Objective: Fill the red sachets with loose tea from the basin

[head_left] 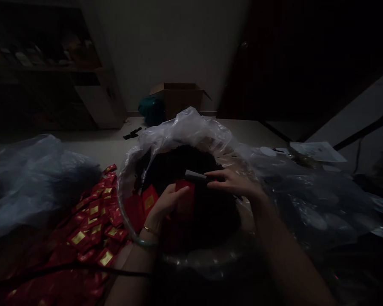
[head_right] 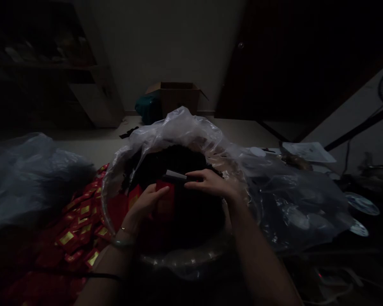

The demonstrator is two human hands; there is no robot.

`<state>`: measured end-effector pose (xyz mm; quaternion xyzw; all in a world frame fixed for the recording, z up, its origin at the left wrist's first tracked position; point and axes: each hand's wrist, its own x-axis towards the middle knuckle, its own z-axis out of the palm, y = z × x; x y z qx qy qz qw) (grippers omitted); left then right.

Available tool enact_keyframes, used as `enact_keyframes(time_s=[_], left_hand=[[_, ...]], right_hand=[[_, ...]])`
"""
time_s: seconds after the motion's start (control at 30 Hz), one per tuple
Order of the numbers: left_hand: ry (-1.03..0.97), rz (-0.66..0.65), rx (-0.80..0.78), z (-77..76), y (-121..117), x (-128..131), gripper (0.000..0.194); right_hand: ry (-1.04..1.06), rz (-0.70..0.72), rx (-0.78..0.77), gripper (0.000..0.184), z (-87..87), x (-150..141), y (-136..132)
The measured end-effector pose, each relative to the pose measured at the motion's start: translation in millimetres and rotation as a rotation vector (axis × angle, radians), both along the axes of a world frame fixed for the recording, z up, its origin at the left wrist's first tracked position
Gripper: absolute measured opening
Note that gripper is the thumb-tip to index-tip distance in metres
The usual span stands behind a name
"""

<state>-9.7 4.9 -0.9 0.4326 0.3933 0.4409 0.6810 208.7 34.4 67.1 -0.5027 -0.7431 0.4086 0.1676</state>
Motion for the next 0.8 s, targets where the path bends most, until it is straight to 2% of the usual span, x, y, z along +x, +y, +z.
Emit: enact_keyframes(time_s=[0.1,0.17,0.43,0.67,0.8], left_hand=[[0.014,-0.030,-0.013,-1.7,-0.3,-0.8,0.041],[0.005,-0.053,-0.013,-2.7,-0.1,-1.1,0.043],[0.074,-0.112,-0.028,1.4,-2.4,-1.8,0.037],[0.097,-0.114,0.002,-1.1,-1.8,-2.4,0.037],[0.063,-0.109,-0.084,-0.4,-3.3,0.0,0.035]], right_hand=[[-0.038,0.020,0.144,0.045,4.0,-14.2,-5.9],[-0.059,0.032,0.179,0.039,4.1,-18.7,-6.6],[-0.141,0.084,0.171,0.032,0.9,-18.7,-3.8],[-0.122,0.064,0.133,0.029,7.3,-23.4,-8.6],[-0.076,0.040,0.132,0.028,5.2,-25.3,-6.6]])
